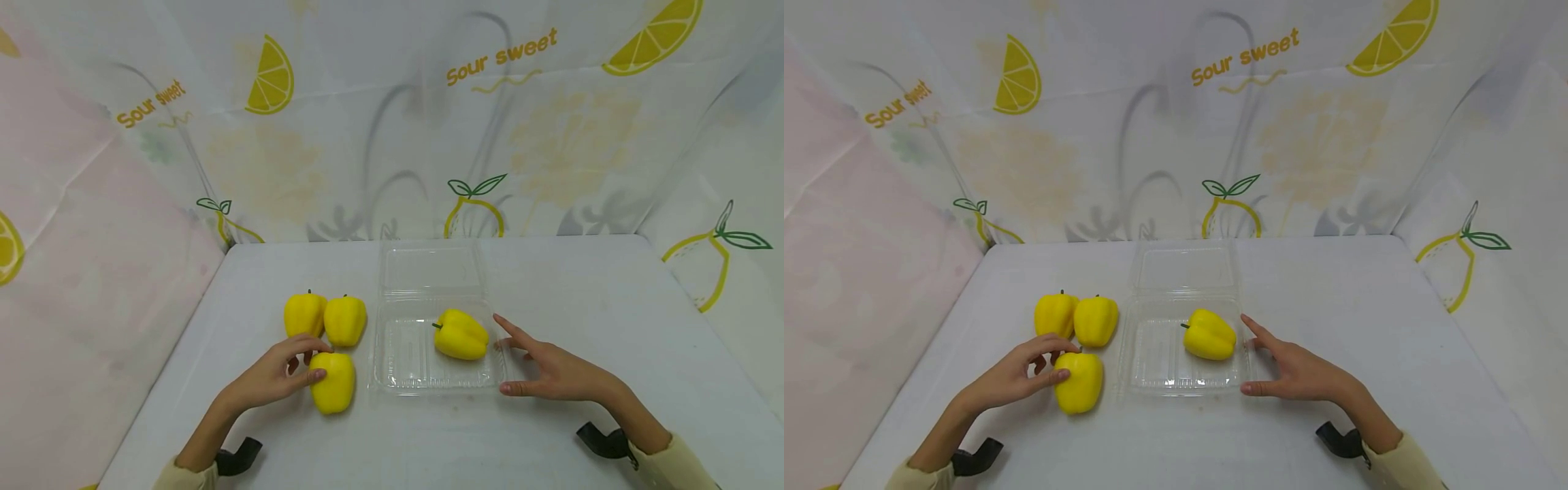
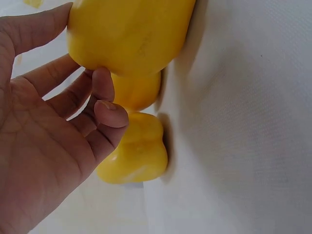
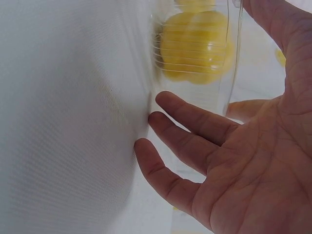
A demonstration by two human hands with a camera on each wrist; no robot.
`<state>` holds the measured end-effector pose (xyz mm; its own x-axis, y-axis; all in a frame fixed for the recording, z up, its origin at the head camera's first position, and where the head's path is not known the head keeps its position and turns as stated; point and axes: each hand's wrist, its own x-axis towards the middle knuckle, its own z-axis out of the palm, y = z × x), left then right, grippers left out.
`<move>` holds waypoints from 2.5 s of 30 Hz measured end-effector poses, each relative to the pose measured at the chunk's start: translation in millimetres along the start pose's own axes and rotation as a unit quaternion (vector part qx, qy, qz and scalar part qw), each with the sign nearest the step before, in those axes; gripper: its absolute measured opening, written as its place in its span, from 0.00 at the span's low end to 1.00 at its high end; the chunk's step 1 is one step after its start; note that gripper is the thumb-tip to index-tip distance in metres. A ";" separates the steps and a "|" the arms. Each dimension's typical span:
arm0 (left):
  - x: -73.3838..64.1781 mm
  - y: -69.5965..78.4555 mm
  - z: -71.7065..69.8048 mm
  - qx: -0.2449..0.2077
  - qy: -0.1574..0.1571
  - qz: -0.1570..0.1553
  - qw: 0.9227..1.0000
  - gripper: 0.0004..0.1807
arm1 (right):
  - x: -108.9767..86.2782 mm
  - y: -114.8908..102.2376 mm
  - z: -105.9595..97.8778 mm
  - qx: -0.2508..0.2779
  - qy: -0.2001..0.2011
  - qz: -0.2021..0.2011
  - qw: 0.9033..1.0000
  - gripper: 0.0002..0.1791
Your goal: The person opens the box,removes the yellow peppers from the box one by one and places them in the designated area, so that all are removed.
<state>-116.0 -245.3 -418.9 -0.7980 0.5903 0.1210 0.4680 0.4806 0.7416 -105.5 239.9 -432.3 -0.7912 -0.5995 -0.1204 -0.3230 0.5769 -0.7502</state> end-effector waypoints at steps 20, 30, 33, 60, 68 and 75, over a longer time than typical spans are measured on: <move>4.1 13.0 -1.4 0.026 0.031 0.027 0.999 0.16 | 0.7 -0.3 0.2 -0.001 0.002 0.013 1.000 0.59; 21.0 32.7 5.4 0.034 0.062 0.051 0.996 0.20 | 0.6 -4.1 -1.7 -0.007 -0.004 0.005 1.000 0.58; 26.5 36.4 10.7 0.030 0.059 0.041 0.997 0.21 | 0.4 -4.5 -1.8 -0.004 -0.005 0.008 1.000 0.58; 72.6 74.9 65.1 0.071 0.142 0.000 0.987 0.29 | -0.6 -2.5 -1.5 -0.012 -0.001 0.002 1.000 0.59; 85.9 82.1 79.9 0.085 0.138 -0.021 0.987 0.28 | -0.4 -3.1 -1.6 -0.009 0.000 0.004 1.000 0.59; 94.8 83.9 94.7 0.088 0.139 -0.045 0.985 0.29 | -0.2 -2.9 -1.3 -0.010 0.000 0.001 1.000 0.59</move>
<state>-116.5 -87.6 -407.7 -0.9014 0.3506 0.2540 0.4289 0.6424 0.6351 -105.1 239.1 -429.3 -0.7919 -0.5983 -0.1226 -0.3308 0.5890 -0.7374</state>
